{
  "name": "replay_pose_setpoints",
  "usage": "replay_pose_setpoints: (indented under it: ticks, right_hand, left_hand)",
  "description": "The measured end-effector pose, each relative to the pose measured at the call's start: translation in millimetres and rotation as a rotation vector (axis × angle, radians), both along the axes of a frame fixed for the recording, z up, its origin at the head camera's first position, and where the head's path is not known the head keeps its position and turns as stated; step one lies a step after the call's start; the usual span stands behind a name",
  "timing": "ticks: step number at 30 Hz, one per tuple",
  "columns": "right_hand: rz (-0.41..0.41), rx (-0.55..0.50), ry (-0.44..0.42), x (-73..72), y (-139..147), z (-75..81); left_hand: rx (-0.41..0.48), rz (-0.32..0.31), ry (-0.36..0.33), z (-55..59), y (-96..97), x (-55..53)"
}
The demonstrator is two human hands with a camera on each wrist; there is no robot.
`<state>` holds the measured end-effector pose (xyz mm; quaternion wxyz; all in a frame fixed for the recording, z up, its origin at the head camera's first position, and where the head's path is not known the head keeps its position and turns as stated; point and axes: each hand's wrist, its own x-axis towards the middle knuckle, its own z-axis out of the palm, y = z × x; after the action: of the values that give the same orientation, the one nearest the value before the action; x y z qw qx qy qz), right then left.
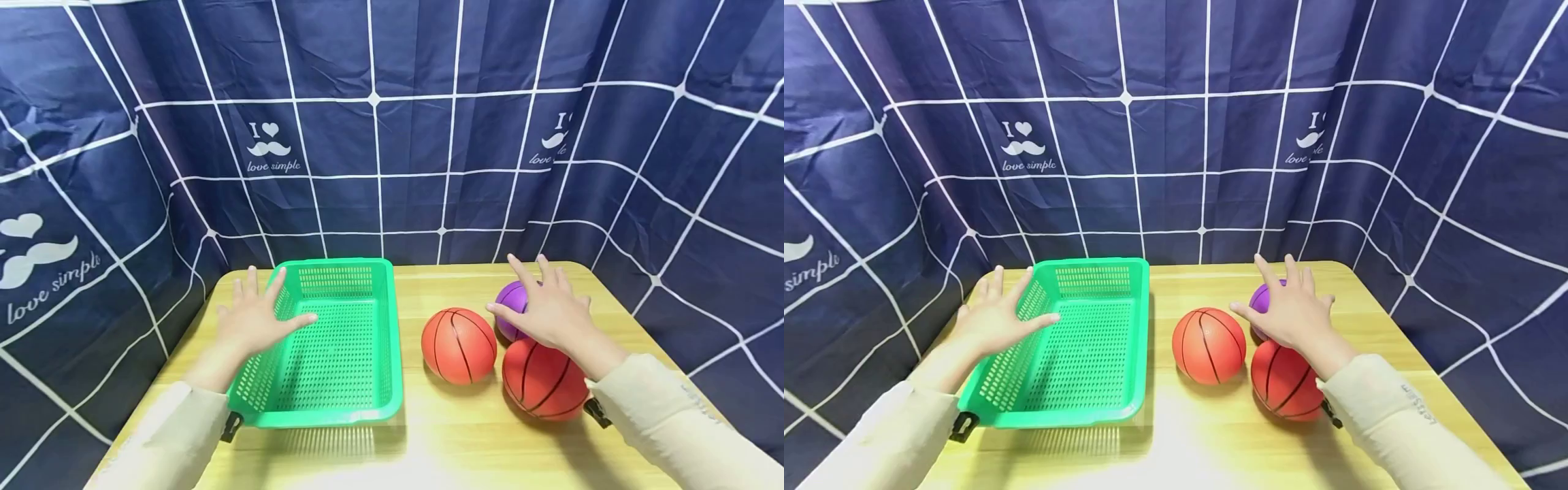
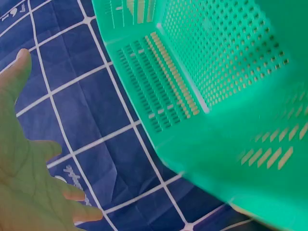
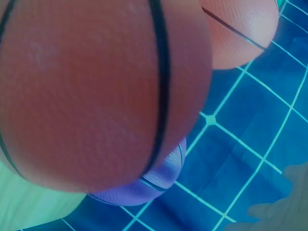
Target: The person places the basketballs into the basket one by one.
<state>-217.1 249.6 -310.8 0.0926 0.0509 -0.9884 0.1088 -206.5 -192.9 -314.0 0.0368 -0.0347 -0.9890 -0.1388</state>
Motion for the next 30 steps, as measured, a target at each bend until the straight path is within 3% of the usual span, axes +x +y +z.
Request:
replay_pose_setpoints:
  ticks: [12,20,26,30]
  right_hand:
    - [0.082,-0.041,0.103,-2.0,12.5,10.0]
    - [0.182,-0.117,0.153,-0.4,34.3,4.6]
    - [0.266,-0.195,0.182,3.9,51.6,-6.2]
    - [0.285,-0.235,0.177,7.5,63.7,-15.7]
  left_hand:
    - [0.087,-0.015,0.007,7.7,-40.8,-3.7]
    - [0.258,-0.106,0.056,-2.4,-67.5,-8.7]
    - [0.298,-0.078,0.013,-11.3,-78.6,-6.3]
    - [0.371,-0.081,-0.016,-17.5,-84.2,-7.5]
